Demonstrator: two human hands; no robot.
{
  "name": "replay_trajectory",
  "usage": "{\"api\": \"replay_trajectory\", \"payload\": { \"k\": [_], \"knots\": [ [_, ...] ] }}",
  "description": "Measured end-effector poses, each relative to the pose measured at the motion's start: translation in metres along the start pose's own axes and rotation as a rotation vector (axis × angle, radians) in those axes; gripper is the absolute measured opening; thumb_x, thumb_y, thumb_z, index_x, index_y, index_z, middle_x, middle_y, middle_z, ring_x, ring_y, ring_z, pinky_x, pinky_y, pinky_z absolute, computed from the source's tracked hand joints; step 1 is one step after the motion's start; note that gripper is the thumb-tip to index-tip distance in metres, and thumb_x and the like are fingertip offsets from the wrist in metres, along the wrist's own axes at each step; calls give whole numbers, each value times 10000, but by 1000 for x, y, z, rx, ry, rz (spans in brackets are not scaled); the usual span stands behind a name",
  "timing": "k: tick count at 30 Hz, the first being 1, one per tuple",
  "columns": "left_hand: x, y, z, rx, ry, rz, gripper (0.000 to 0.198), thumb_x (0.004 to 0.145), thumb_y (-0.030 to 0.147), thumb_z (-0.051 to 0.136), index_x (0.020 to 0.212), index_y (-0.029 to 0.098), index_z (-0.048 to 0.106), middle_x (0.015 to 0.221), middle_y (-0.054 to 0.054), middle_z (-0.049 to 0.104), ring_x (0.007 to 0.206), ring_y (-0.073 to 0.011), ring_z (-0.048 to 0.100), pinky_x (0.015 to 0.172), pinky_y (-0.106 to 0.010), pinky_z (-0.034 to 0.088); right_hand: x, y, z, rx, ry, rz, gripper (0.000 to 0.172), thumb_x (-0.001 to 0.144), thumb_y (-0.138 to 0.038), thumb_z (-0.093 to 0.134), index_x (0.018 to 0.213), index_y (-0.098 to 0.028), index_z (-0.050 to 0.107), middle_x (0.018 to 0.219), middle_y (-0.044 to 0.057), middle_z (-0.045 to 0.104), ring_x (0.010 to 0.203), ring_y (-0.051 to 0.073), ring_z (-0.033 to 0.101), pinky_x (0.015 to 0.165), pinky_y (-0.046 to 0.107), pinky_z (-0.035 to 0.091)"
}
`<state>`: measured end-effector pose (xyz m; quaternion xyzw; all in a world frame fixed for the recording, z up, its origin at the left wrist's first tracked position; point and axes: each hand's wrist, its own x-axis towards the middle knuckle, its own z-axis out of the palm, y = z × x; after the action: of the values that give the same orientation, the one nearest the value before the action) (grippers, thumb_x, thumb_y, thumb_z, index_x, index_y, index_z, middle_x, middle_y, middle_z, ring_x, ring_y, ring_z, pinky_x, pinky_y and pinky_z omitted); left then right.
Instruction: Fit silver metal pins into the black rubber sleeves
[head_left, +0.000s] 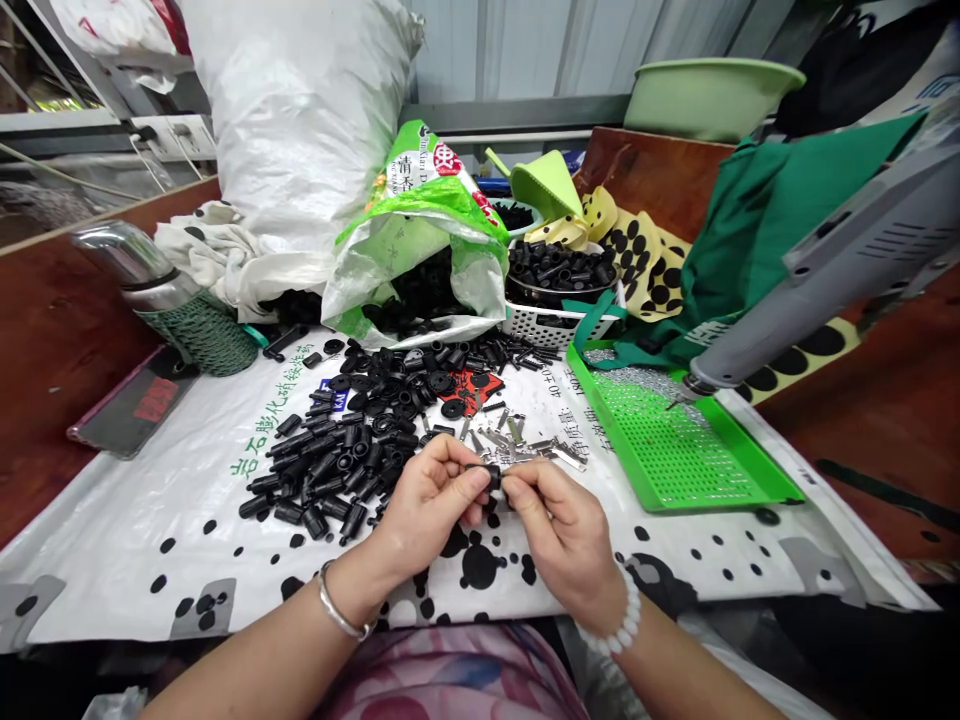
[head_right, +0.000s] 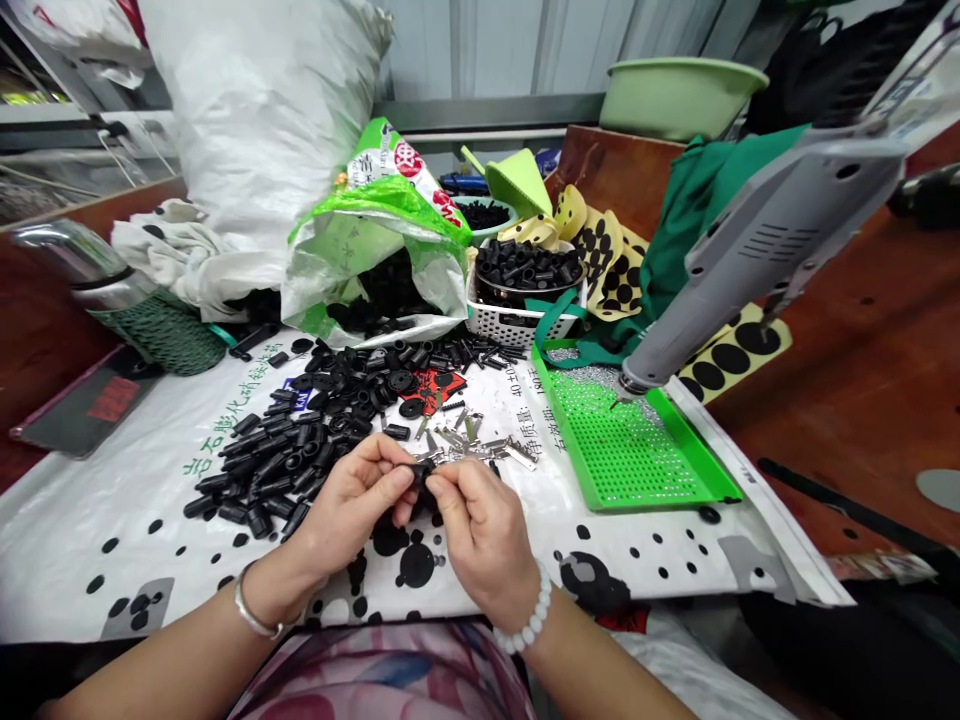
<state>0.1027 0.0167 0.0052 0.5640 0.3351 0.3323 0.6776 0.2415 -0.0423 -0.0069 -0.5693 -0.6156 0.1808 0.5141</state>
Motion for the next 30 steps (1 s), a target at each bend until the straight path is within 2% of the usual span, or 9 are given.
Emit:
{"api": "replay_trajectory", "payload": {
  "k": [4, 7, 12, 15, 19, 23, 25, 28, 30],
  "knots": [
    [2, -4, 1, -198, -80, -96, 276, 762, 384, 610, 767, 164, 443, 545, 48, 545, 392, -42, 458, 404, -154, 348, 8, -2, 0, -151, 28, -226, 134, 859, -127, 448, 770, -183, 531, 649, 21, 546, 607, 137, 506, 558, 264, 415],
    [1, -5, 3, -408, -83, -177, 300, 754, 405, 618, 732, 163, 442, 522, 54, 520, 358, -35, 427, 371, -148, 317, 11, -6, -1, -165, 13, -344, 129, 846, -104, 457, 843, -186, 558, 695, 43, 597, 647, 152, 541, 579, 275, 445],
    [0, -2, 7, -622, -109, -329, 341, 714, 456, 646, 720, 151, 494, 527, 49, 496, 358, -30, 406, 367, -151, 295, 11, -6, 0, -21, 81, -239, 179, 825, -195, 537, 998, -202, 580, 854, 65, 608, 694, 157, 576, 616, 292, 487],
    [0, -4, 8, -620, -116, -323, 363, 731, 499, 609, 789, 146, 548, 503, 43, 488, 386, -45, 421, 398, -163, 317, 8, -4, 2, 94, 31, -167, 279, 809, -213, 561, 1088, -207, 562, 1002, 92, 584, 834, 186, 588, 726, 334, 505],
    [1, -6, 7, -403, -104, -237, 390, 780, 526, 522, 741, 140, 560, 466, 36, 465, 394, -63, 416, 401, -179, 330, 5, -1, 6, 183, 4, -119, 231, 814, -146, 542, 1025, -223, 597, 1057, 83, 592, 1011, 208, 555, 862, 379, 471],
    [-4, 6, 1, 47, 124, 30, 276, 784, 401, 572, 886, 146, 598, 629, 4, 551, 501, -74, 473, 482, -187, 398, 4, -1, 3, 62, 22, -156, 252, 799, -143, 570, 1038, -220, 579, 1033, 84, 617, 977, 216, 567, 852, 403, 462],
    [-8, 14, -3, 222, 185, 197, 258, 760, 326, 615, 969, 174, 601, 742, -11, 573, 601, -93, 513, 563, -198, 434, 5, -2, 1, -40, -2, -200, 236, 795, -149, 576, 1022, -214, 575, 974, 81, 639, 914, 219, 583, 814, 405, 466],
    [-10, 21, -6, 442, 123, 338, 166, 756, 262, 620, 903, 188, 637, 755, -20, 589, 660, -116, 539, 625, -212, 445, 5, -3, 0, -137, -44, -246, 210, 811, -153, 552, 1014, -202, 570, 887, 74, 658, 820, 211, 601, 749, 387, 477],
    [-10, 20, -9, 497, 79, 319, 119, 785, 256, 584, 860, 182, 638, 743, -23, 606, 648, -116, 550, 622, -213, 447, 4, -2, 0, -153, -51, -240, 210, 824, -158, 533, 1028, -197, 565, 886, 75, 661, 813, 205, 607, 731, 368, 488]
  ]
}}
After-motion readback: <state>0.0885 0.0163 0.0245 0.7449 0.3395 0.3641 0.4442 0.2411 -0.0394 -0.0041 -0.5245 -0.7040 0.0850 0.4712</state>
